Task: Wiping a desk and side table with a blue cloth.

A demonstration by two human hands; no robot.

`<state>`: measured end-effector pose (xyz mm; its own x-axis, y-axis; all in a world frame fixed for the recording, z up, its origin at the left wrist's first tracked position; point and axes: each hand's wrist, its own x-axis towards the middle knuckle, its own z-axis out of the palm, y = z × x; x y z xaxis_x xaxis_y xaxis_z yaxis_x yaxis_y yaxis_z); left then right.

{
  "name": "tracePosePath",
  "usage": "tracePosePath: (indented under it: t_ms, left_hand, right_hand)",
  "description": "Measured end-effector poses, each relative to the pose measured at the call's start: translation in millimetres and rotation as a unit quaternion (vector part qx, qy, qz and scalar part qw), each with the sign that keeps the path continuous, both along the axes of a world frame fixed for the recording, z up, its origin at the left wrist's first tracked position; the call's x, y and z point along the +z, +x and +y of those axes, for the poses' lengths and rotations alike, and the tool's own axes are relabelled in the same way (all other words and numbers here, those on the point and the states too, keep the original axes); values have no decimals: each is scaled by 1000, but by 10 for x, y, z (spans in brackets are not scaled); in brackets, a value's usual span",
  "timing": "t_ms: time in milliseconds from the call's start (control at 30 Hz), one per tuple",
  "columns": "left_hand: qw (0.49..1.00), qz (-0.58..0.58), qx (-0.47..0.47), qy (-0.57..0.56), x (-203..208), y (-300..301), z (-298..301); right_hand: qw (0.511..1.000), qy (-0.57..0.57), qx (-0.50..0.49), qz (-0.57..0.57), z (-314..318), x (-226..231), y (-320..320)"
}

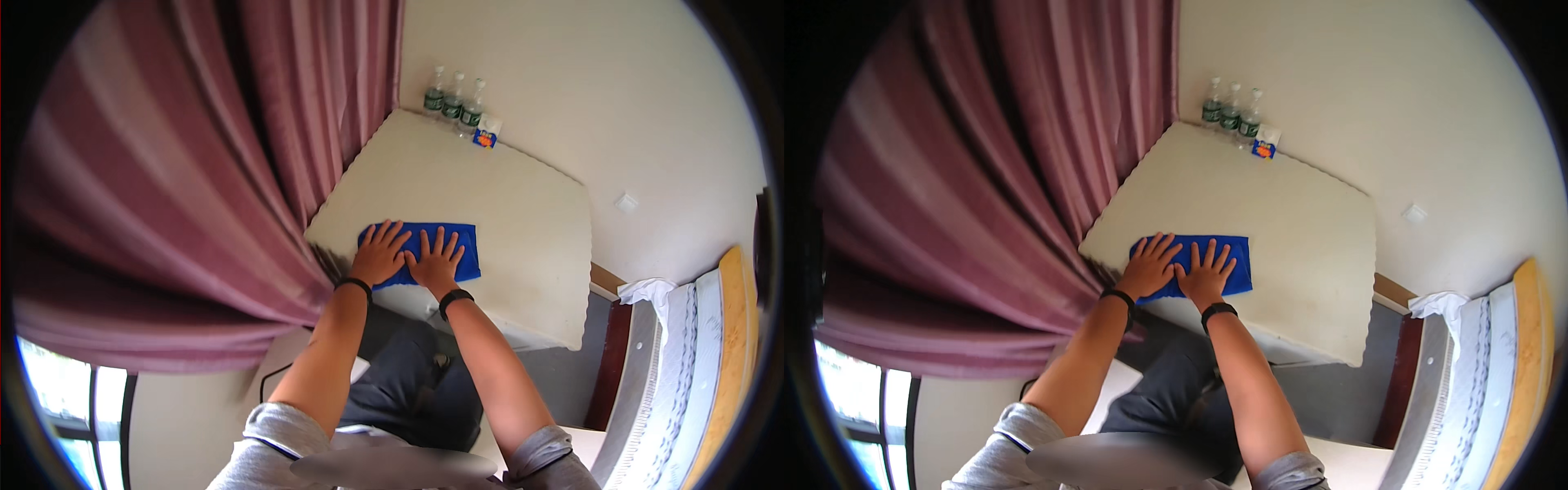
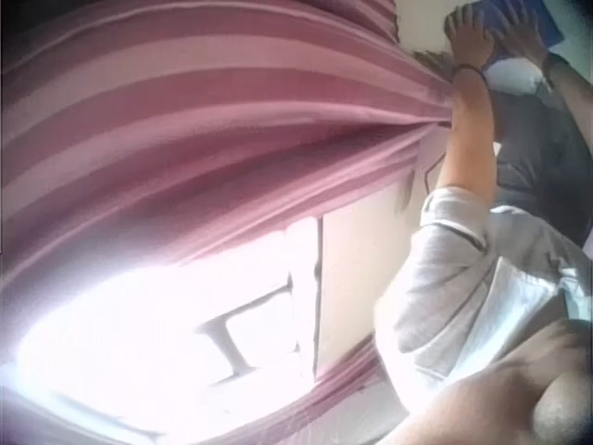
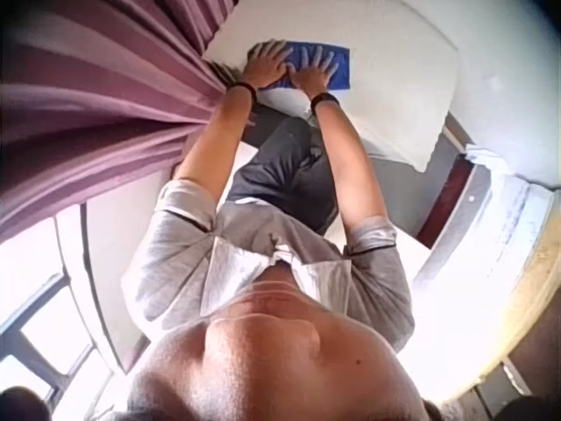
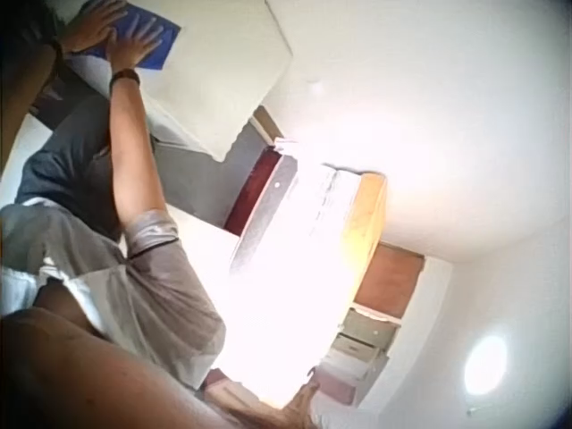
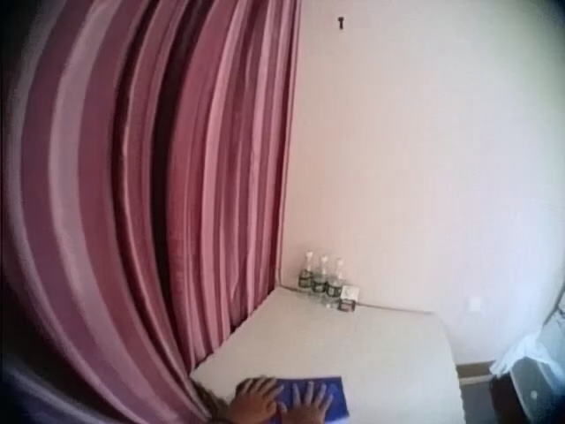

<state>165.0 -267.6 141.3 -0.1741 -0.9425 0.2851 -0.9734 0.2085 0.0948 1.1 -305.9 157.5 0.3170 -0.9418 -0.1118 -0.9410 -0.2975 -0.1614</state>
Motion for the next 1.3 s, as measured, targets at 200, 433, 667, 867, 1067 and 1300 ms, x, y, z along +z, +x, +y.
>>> tracePosePath:
  t_ms: [200,433,667,867,1067,1300]
  left_hand:
    - [997,-1,32,76,30,60,581]
    - [984,0,15,178,163,58,543]
    - [981,1,3,196,242,165,221]
    - [985,-12,24,168,273,281,-134]
    - [986,-6,53,160,324,353,-650]
    - [993,-14,64,103,253,375,-1459]
  right_hand:
    - [1000,4,-8,23,596,31,135]
    - [998,39,-9,38,687,127,34]
    - [998,55,-7,33,431,170,178]
    - [996,75,22,52,-11,229,319]
    - [993,109,35,38,-615,431,405]
    - [996,88,26,21,-1403,402,415]
